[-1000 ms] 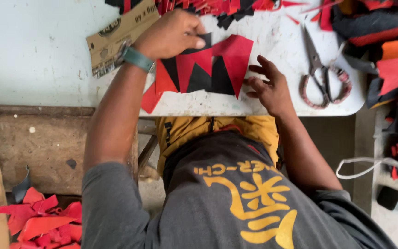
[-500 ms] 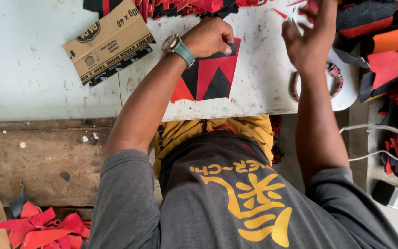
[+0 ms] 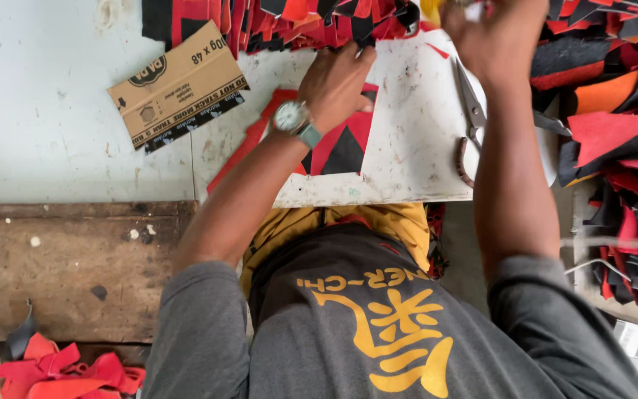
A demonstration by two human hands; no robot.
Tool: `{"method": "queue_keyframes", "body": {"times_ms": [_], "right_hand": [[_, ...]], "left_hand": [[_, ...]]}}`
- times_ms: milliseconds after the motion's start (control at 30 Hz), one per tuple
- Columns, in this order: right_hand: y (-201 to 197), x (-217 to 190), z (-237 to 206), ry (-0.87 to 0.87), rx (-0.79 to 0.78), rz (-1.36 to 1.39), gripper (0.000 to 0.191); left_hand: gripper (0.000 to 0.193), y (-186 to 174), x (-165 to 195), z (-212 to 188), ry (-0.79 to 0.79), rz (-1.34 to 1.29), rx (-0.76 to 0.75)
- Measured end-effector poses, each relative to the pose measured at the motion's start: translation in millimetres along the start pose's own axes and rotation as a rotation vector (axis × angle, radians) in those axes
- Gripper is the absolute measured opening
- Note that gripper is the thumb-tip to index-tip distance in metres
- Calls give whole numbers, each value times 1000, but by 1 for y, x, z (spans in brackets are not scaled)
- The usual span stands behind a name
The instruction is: The person sits at a workbench covered with cut red, black and orange foam pieces. They pick up pieces, apply glue from a yellow bottle onto a layered piece, then press and align the pieces together by hand, setting completed pieces aside.
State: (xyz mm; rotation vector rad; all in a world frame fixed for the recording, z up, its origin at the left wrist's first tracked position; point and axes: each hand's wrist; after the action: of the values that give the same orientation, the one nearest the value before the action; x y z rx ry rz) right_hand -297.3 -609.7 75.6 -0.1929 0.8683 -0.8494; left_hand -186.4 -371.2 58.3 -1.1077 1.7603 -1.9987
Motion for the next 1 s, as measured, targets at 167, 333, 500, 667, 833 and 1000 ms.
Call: {"method": "queue_keyframes", "body": {"times_ms": [167,333,500,667,833,1000], "right_hand": [[-14,-96,-64,132,-139,182,63],[3,-104,-107,294,-134,253,91],[15,-100,-127,295,-91,-104,89],[6,-96,-120,80,-41,-197,89],[-27,-107,-105,39,-232,-405,65],[-41,-88,-91,-40,-531,-647,38]], "left_hand": [[97,-2,27,-24,535,-842,275],[56,32,61,-37,264,-699,-131],[43,25,67,-28,19,-1021,252],[44,23,39,10,72,-757,397],[65,64,32,15,131,-709,219],[69,54,-7,-1,215,-597,233]]}}
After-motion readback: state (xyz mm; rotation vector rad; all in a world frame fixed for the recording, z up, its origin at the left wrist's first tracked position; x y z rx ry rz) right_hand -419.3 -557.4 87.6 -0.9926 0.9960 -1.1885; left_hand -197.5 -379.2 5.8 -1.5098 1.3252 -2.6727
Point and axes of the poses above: each hand's wrist, its own z-axis towards the middle knuckle, its own y-axis out of the palm, x = y × z, and after that the axes turned 15 degrees about -y, right-handed
